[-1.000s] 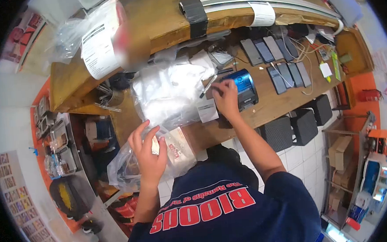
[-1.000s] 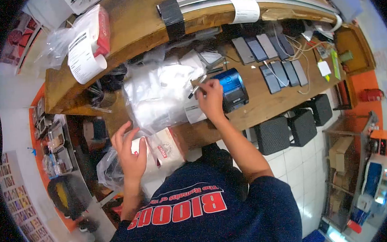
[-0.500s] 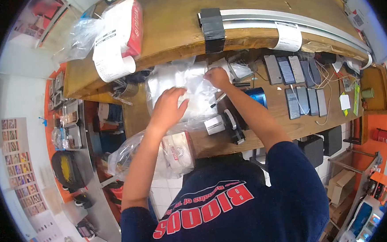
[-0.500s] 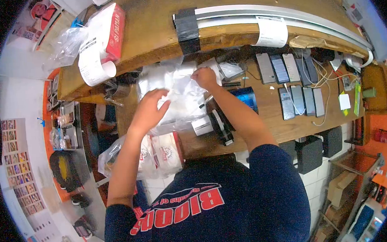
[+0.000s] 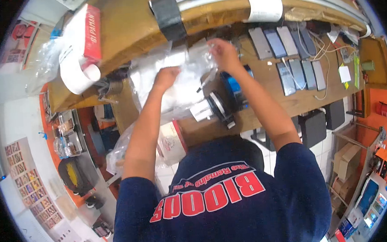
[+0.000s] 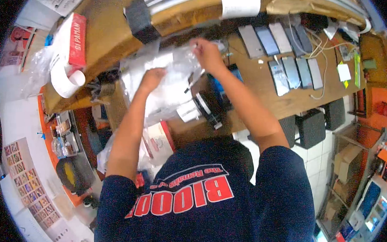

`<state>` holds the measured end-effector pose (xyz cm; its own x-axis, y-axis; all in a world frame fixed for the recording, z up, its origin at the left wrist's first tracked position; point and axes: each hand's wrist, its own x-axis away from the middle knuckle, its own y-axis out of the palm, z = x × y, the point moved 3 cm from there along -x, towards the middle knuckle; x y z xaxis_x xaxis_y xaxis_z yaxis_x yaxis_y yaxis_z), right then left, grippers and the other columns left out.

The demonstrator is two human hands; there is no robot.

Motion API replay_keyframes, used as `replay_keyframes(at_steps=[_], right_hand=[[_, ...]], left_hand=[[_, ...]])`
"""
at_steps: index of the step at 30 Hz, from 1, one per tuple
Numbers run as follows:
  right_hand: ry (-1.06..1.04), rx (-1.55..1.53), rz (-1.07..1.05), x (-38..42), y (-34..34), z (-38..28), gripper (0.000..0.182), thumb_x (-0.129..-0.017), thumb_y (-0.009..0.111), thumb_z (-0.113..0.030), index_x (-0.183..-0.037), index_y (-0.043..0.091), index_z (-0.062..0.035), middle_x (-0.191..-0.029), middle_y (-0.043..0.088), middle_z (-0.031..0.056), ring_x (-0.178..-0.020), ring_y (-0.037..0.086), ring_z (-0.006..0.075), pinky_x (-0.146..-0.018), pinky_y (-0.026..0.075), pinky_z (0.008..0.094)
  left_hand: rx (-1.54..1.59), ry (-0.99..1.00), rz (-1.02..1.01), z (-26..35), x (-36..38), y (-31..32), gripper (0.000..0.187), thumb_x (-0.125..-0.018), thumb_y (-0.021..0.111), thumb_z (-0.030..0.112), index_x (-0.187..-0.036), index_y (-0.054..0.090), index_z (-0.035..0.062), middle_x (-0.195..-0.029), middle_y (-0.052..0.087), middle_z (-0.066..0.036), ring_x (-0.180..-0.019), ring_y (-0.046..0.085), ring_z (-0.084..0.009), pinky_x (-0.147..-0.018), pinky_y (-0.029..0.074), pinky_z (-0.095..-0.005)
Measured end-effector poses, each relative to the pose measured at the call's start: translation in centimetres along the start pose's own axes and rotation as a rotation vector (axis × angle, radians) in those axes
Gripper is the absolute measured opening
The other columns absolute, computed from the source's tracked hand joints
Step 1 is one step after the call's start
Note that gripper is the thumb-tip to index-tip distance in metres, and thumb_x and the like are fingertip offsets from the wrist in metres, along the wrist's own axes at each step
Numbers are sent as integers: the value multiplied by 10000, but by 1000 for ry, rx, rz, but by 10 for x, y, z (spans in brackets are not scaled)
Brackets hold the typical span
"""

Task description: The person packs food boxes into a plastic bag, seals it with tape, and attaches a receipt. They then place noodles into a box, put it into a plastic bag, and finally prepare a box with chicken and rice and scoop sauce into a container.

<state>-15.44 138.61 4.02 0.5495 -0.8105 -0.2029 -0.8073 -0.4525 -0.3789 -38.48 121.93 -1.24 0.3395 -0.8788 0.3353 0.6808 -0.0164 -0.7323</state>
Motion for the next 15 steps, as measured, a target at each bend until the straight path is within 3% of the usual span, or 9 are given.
replay_keyframes(at_steps=[2, 4, 7, 9, 10, 13, 15], right_hand=[[41, -71, 35, 7, -10, 2, 96, -868, 706, -56, -952, 747, -37, -759, 689, 136, -621, 647, 224, -624, 519, 367], [81, -181, 36, 18, -12, 24, 135, -887, 664, -27, -986, 755, -42, -785, 681, 129, -606, 637, 187, -587, 509, 338], [165, -229, 23, 37, -37, 10, 187, -897, 597, 27, -991, 753, -14, -834, 680, 86, -603, 631, 136, -574, 511, 289], [211, -259, 27, 53, -47, 4, 190, -900, 588, 26, -990, 752, -5, -832, 681, 80, -610, 635, 134, -580, 517, 284], [262, -293, 49, 61, -52, 5, 193, -903, 578, 25, -988, 751, 4, -830, 682, 73, -617, 640, 132, -586, 523, 279], [316, -331, 61, 81, -57, 18, 193, -908, 579, 8, -1008, 743, 22, -860, 678, 81, -670, 667, 131, -617, 541, 274], [341, -395, 92, 93, -58, 19, 189, -905, 591, -4, -1017, 741, 24, -889, 673, 89, -692, 678, 133, -640, 549, 273]], left_hand=[[-44, -7, 36, -8, -7, 1, 453, -1018, 474, 426, -1209, 689, 76, -1260, 657, -180, -1214, 597, -347, -1043, 448, -391], [-127, -3, 77, 13, 0, -11, 474, -1030, 412, 413, -1210, 687, 71, -1295, 633, -194, -1215, 583, -372, -1049, 439, -412], [-215, 124, 162, 18, -1, -20, 366, -984, 484, 313, -1162, 710, 86, -1274, 637, -193, -1142, 610, -378, -999, 470, -434], [-256, 156, 355, 30, 8, -31, 275, -917, 544, 208, -1089, 737, 111, -1138, 691, -185, -1018, 651, -382, -908, 513, -454], [-250, 150, 355, 36, 12, -34, 275, -917, 544, 208, -1089, 737, 111, -1138, 691, -185, -1018, 651, -382, -908, 513, -454], [-275, 52, 483, 45, 18, -42, 214, -896, 583, 175, -1007, 765, 150, -919, 732, -157, -887, 690, -383, -800, 547, -461], [-243, 91, 508, 59, 25, -47, 206, -898, 595, 187, -1009, 764, 150, -932, 733, -153, -895, 691, -380, -797, 548, -456]])
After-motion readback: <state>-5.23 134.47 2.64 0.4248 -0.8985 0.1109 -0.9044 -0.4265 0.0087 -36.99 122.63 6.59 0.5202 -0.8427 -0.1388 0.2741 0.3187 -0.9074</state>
